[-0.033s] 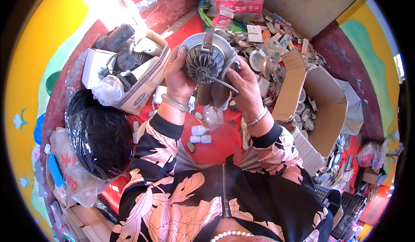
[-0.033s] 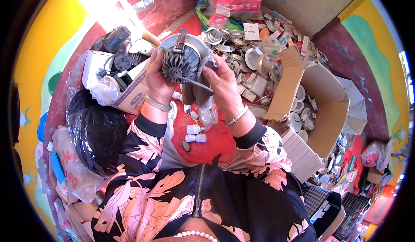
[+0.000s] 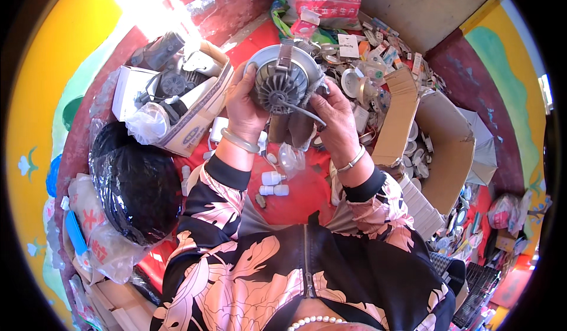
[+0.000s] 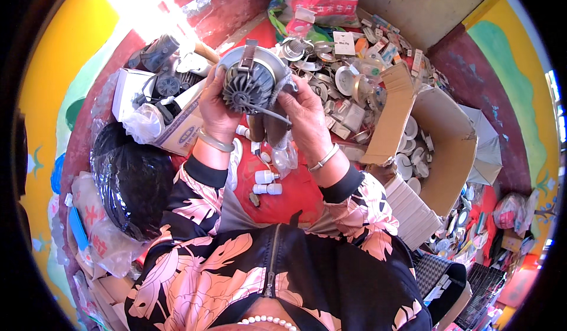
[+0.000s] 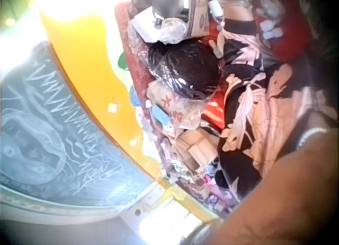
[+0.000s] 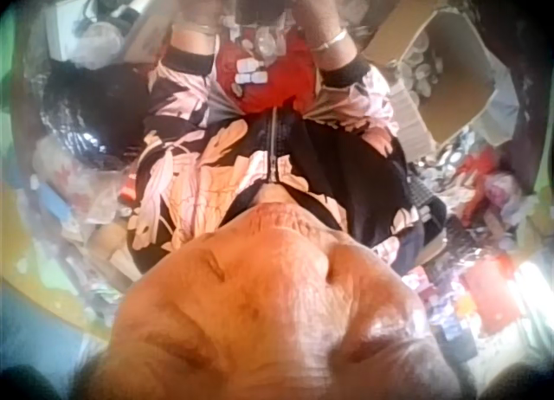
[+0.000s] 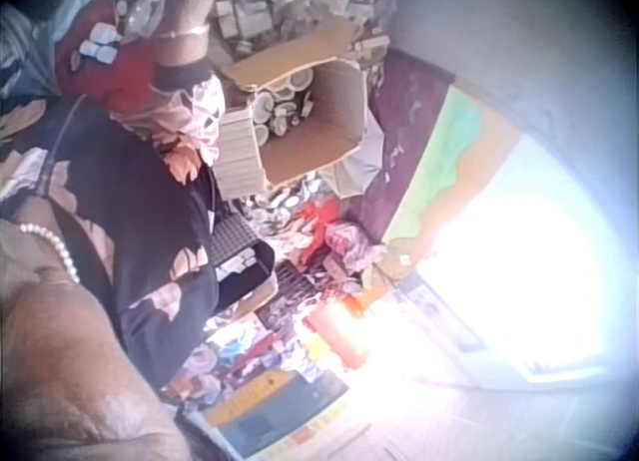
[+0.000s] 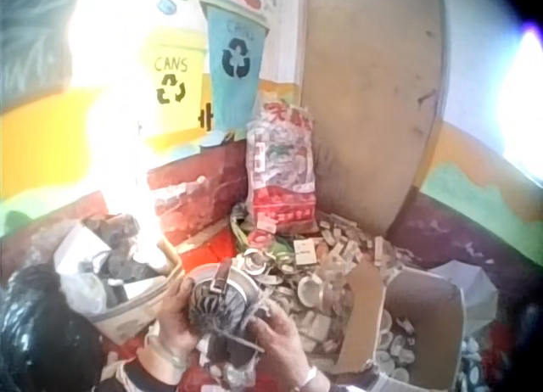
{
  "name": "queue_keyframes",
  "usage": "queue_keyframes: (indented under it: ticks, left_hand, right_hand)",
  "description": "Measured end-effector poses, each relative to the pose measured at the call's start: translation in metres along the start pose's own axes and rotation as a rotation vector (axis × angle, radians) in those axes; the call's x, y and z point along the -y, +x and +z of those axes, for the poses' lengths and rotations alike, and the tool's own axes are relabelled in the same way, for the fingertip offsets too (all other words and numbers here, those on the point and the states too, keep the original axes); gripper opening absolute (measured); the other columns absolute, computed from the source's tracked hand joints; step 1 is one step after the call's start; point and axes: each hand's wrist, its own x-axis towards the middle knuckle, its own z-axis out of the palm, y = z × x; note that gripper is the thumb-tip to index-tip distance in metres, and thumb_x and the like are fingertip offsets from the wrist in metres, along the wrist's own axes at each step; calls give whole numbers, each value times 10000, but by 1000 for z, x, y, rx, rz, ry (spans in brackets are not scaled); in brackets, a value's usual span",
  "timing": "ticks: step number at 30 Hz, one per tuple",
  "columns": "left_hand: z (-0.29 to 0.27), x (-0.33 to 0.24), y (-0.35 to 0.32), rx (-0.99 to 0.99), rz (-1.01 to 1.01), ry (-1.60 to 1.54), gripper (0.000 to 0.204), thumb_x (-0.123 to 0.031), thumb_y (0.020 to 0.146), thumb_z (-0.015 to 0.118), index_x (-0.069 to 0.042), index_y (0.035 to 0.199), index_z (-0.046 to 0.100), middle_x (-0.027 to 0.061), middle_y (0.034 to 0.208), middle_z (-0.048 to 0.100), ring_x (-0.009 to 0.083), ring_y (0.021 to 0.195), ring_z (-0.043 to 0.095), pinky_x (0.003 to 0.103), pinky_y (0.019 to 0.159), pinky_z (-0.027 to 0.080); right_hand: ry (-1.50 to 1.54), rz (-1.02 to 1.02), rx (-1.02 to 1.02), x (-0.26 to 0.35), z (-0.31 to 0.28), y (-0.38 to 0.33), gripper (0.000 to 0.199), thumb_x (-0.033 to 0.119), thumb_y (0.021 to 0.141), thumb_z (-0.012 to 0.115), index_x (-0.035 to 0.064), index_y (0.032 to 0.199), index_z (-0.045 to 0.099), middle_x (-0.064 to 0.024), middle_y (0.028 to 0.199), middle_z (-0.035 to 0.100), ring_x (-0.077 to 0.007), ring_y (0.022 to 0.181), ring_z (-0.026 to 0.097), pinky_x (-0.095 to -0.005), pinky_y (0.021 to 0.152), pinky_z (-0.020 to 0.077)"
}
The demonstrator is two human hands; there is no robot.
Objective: The person wipes white plastic light housing components with a grey cloth and places them into a cardboard box.
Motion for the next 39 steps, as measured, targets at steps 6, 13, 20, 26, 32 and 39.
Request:
queue_keyframes:
  ticks: [6,13,20,26,32,39]
  left_hand:
    - [12,-4,1,-54,-76,93,254,-164,933,484,15,1108,527,123,1011,617,210,917,618,342,811,511]
    - [12,-9,-1,94,-202,338,235,-116,922,499,26,1099,560,83,1014,616,146,918,599,268,815,490]
    - [12,-10,-2,146,-315,500,231,-88,909,510,27,1099,573,66,1003,618,122,909,586,243,817,473]
    - [11,0,-8,65,-224,320,242,-105,907,507,44,1085,576,87,994,629,136,886,603,251,794,484]
    - [12,8,-13,-31,-134,253,246,-108,908,494,62,1068,571,116,960,641,167,853,623,268,784,494]
    - [15,6,-11,-113,-35,116,241,-124,918,474,42,1073,553,107,946,636,182,831,629,292,763,507]
  right_hand:
    - [-83,0,2,2,-12,2,225,22,869,529,3,1090,564,-11,920,619,-64,794,555,-208,714,457]
    - [-367,-136,16,17,-28,9,195,62,868,552,-16,1041,597,8,861,604,-61,800,519,-220,711,453]
    - [-413,-57,127,28,-31,7,248,120,885,560,-21,1089,577,-11,902,614,-68,816,532,-230,721,462]
    - [-184,44,157,22,-25,9,224,137,906,525,-11,1067,578,-15,905,623,-66,785,558,-223,692,471]
    - [-139,79,165,23,-24,12,200,141,921,505,3,1048,576,-13,899,621,-60,773,556,-217,687,463]
    - [-53,40,85,11,-12,4,193,150,941,478,18,1064,549,-12,881,613,-75,765,559,-220,696,460]
